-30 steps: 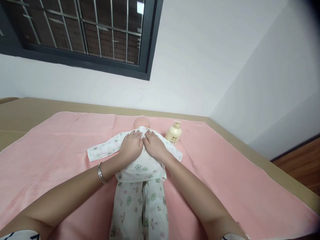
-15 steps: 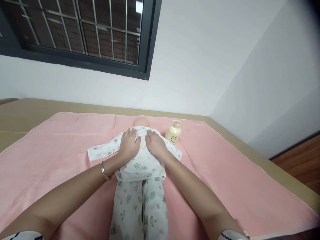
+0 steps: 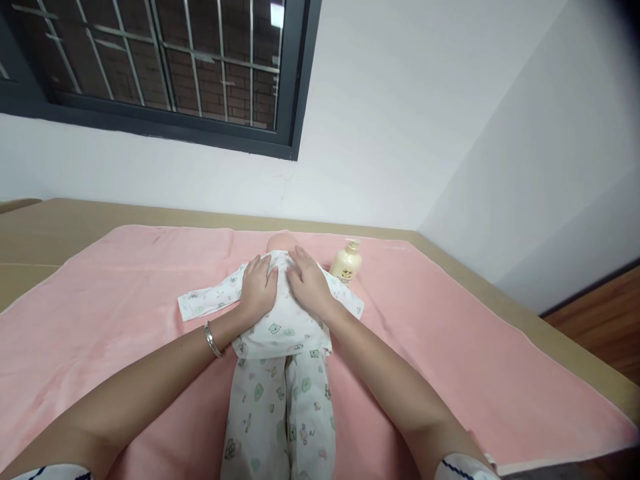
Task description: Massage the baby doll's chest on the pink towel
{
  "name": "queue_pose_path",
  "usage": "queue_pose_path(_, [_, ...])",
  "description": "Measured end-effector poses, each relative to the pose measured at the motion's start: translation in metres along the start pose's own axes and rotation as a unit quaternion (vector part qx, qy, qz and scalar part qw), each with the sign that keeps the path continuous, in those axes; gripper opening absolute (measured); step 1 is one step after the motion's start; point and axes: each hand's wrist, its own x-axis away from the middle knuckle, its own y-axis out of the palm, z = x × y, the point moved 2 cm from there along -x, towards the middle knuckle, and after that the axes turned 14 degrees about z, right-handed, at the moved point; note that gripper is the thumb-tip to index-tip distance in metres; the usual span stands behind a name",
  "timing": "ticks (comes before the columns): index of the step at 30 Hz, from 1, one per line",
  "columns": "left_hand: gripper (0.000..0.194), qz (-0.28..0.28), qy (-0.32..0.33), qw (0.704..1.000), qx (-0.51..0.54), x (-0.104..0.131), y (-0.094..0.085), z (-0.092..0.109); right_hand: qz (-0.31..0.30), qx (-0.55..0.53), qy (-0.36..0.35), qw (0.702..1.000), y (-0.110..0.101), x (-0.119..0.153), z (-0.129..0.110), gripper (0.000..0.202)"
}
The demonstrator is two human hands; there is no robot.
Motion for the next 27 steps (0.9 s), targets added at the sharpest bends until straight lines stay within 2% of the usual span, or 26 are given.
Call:
queue_pose_path(2, [0.049,-0.001,-0.003,1.0,0.005,0.0,0.0,0.0,0.035,0.005,-0.005,0.999,-0.004,0.0,-0.001,0.052])
queue_pose_path(3, [0.05,-0.002,-0.003,1.0,0.008,0.0,0.0,0.0,0.028,0.011,-0.013,0.999,-0.003,0.0,-0.001,0.053])
queue_pose_path(7, [0.05,0.0,-0.008,1.0,0.012,0.0,0.0,-0.001,-0.083,0.028,-0.035,0.996,0.004,0.004,-0.003,0.048])
queue_pose_path(8, [0.05,0.0,-0.008,1.0,0.011,0.0,0.0,-0.001,-0.091,0.023,-0.037,0.995,0.004,0.004,-0.004,0.046])
queue_pose_path(9, [0.049,0.001,-0.008,1.0,0.011,0.001,0.001,-0.001,-0.079,0.014,-0.04,0.996,0.002,0.003,-0.005,0.045])
queue_pose_path(12, [0.048,0.003,-0.005,1.0,0.014,0.001,0.001,-0.003,0.007,-0.009,-0.052,0.999,-0.007,0.001,-0.01,0.046])
queue_pose_path(14, [0.048,0.004,-0.006,1.0,0.017,0.001,0.002,-0.004,0.029,-0.002,-0.056,0.998,-0.007,0.003,-0.009,0.047])
queue_pose_path(17, [0.049,-0.012,-0.009,1.0,0.024,-0.002,0.005,-0.006,-0.036,0.014,-0.037,0.999,0.005,0.006,-0.002,0.045])
queue_pose_path(20, [0.051,-0.061,-0.019,0.998,0.016,-0.007,0.008,-0.006,-0.091,-0.001,-0.006,0.996,0.009,0.005,0.007,0.047])
queue_pose_path(23, [0.054,-0.104,-0.019,0.994,-0.006,-0.012,0.009,-0.005,-0.07,-0.017,0.012,0.997,-0.013,-0.005,0.009,0.057])
queue_pose_path(27, [0.058,-0.135,0.001,0.991,-0.011,-0.016,0.006,-0.001,0.024,-0.027,0.023,0.999,-0.075,-0.022,0.007,0.066])
